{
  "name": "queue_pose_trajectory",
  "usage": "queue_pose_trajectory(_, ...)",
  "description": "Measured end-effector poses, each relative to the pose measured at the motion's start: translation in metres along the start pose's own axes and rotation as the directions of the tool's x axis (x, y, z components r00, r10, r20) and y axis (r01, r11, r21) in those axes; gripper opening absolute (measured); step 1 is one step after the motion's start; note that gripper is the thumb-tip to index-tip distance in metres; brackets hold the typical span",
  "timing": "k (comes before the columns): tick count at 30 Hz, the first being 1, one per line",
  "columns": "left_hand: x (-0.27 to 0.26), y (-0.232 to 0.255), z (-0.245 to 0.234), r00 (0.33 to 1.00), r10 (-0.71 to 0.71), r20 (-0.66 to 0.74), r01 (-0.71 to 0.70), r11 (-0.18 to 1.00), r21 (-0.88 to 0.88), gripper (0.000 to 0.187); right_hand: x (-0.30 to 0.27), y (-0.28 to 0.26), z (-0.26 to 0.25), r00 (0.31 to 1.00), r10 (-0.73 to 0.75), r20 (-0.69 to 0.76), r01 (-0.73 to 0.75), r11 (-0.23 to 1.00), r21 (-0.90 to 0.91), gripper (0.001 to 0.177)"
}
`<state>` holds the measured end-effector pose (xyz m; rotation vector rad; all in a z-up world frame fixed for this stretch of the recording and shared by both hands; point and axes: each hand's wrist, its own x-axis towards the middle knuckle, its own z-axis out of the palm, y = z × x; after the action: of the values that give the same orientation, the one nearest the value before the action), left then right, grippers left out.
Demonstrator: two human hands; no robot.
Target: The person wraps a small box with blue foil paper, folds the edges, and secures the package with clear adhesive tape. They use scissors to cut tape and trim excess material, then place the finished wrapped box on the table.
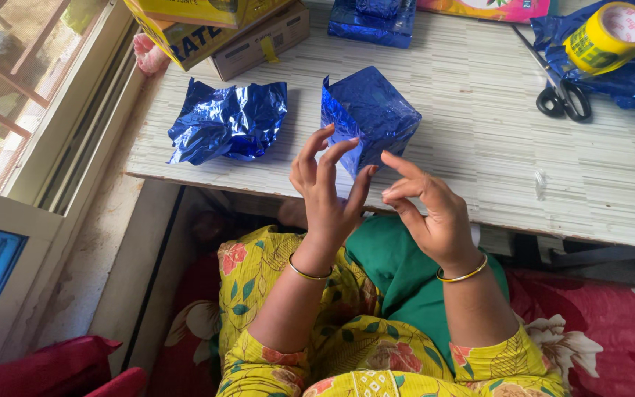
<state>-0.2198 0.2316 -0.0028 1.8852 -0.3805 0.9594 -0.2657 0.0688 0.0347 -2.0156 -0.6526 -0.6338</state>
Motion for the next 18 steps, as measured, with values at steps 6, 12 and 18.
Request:
queue_pose_trajectory(6,-0.003,-0.002,0.0,1.0,0.025,0.016,-0.024,0.999,-0.036,0.051,0.013,-0.004,0.002,0.995,-0.094,0.017,0.095,0.982,-0.164,0.017)
queue_pose_trajectory(12,0.0,0.0,-0.002,0.995,0.074,0.065,-0.071,0.996,-0.053,0.053,0.022,-0.004,0.005,0.997,-0.063,0.038,0.067,0.988,-0.139,0.017)
queue_pose_trajectory(18,-0.001,0.0,-0.001,0.994,0.07,0.08,-0.054,0.981,-0.188,0.055,0.031,-0.008,-0.004,0.99,-0.053,0.13,0.079,0.975,-0.206,0.015)
